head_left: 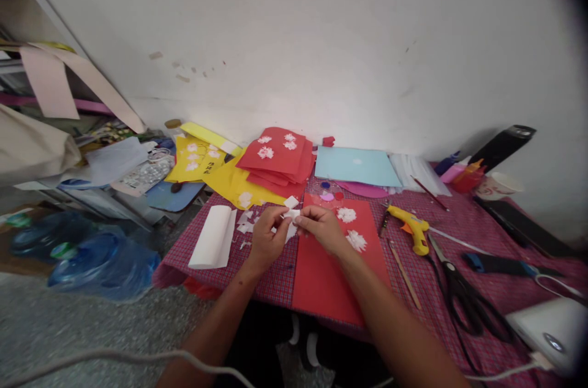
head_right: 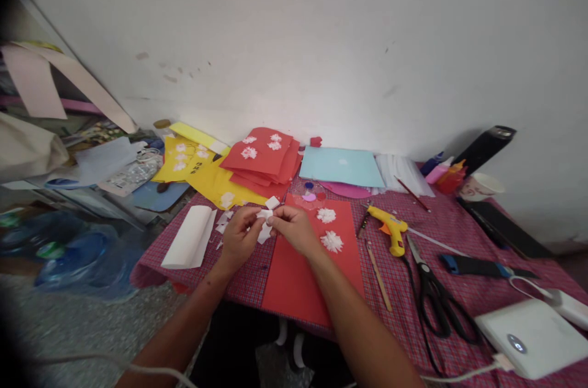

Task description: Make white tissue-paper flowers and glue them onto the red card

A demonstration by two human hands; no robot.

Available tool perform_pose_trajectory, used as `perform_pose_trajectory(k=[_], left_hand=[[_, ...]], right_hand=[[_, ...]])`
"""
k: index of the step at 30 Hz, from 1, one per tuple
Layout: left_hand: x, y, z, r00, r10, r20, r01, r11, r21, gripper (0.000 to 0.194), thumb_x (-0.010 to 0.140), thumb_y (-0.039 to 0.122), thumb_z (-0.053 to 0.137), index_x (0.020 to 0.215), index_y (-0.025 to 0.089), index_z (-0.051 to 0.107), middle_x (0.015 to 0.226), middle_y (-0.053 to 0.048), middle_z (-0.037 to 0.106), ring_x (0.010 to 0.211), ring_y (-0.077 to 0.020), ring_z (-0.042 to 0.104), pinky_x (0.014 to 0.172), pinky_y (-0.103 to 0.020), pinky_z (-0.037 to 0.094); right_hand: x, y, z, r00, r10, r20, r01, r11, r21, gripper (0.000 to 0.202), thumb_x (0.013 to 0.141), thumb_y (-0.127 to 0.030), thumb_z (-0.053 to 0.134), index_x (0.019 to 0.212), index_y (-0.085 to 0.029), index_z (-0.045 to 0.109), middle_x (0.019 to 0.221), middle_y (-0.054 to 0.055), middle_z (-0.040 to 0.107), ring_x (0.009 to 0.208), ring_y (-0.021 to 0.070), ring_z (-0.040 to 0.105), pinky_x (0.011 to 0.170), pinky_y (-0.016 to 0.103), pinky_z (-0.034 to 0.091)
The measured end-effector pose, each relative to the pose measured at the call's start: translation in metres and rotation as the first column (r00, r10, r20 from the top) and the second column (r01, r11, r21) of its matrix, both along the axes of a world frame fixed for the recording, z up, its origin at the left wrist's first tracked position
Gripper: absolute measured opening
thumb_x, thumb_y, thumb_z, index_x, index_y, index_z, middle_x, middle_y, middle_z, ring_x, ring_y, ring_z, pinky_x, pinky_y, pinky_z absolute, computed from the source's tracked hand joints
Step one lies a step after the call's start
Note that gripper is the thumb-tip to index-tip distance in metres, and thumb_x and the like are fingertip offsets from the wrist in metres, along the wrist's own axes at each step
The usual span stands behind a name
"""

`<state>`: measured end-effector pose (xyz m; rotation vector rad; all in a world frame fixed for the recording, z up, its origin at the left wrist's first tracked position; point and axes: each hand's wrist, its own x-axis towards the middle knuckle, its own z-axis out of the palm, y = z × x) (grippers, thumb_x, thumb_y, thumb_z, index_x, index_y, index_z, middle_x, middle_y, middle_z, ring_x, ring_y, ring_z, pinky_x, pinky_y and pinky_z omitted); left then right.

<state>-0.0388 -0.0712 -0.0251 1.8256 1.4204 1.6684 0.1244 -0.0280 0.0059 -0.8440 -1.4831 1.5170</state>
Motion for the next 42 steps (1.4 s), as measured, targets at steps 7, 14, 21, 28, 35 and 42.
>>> perform_pose_trajectory(k=[7,14,21,28,35,42], left_hand=[[0.0001,-0.0008,0.0076,0.999,-0.037,-0.015,0.037,0.999,0.004,0.007,0.091,0.026,0.060,0.091,0.021,0.066,0.092,-0.005,0.066,0.084,-0.0177,0.060,0.076,-0.030,0.046],[0.0009,-0.0015,0.0069,0.994,-0.047,0.097,0.060,0.989,-0.132,0.011,0.089,0.031,0.062,0.090,0.020,0.066,0.085,-0.003,0.067,0.075,-0.0159,0.061,0.071,-0.028,0.046],[-0.0009,-0.0005,0.0020,0.974,-0.081,0.210,0.131,0.963,-0.237,0.020,0.091,0.038,0.060,0.097,0.019,0.065,0.068,0.001,0.063,0.060,-0.0127,0.059,0.060,-0.025,0.046],[-0.0004,0.0004,0.0050,0.943,-0.145,0.301,0.224,0.942,-0.248,0.023,0.092,0.039,0.059,0.094,0.017,0.064,0.061,0.004,0.059,0.055,-0.0103,0.056,0.055,-0.022,0.044],[0.0008,0.0010,0.0060,0.907,-0.173,0.385,0.279,0.930,-0.238,0.023,0.092,0.040,0.060,0.093,0.017,0.061,0.061,0.004,0.059,0.053,-0.0099,0.055,0.054,-0.022,0.045],[0.0020,0.0000,0.0089,0.870,-0.218,0.443,0.336,0.919,-0.207,0.022,0.093,0.039,0.058,0.093,0.017,0.059,0.061,0.004,0.059,0.053,-0.0098,0.055,0.054,-0.023,0.044]], right_hand=[[0.0001,0.0015,-0.0036,1.000,0.012,-0.012,-0.012,1.000,0.011,0.028,0.075,-0.044,0.075,0.068,-0.019,0.063,0.060,-0.001,0.064,0.053,0.0119,0.055,0.054,0.024,0.043],[0.0047,0.0015,-0.0031,0.996,0.070,-0.052,-0.070,0.998,0.004,0.026,0.080,-0.045,0.072,0.079,-0.019,0.067,0.063,0.000,0.067,0.055,0.0128,0.058,0.056,0.025,0.044],[0.0063,0.0007,-0.0035,0.995,0.080,-0.055,-0.081,0.997,-0.014,0.028,0.088,-0.047,0.064,0.083,-0.020,0.068,0.062,0.001,0.068,0.054,0.0134,0.060,0.054,0.024,0.044],[0.0034,0.0014,-0.0041,0.994,0.055,-0.090,-0.061,0.996,-0.064,0.035,0.087,-0.052,0.063,0.076,-0.018,0.066,0.058,0.001,0.067,0.051,0.0129,0.058,0.050,0.023,0.042],[0.0035,0.0018,-0.0035,0.993,0.068,-0.093,-0.074,0.995,-0.062,0.028,0.085,-0.045,0.066,0.077,-0.018,0.068,0.057,0.000,0.066,0.049,0.0117,0.057,0.049,0.023,0.042],[0.0041,0.0007,-0.0018,0.987,0.096,-0.130,-0.109,0.989,-0.100,0.024,0.085,-0.040,0.067,0.080,-0.017,0.068,0.057,0.001,0.067,0.048,0.0116,0.058,0.048,0.022,0.042]])
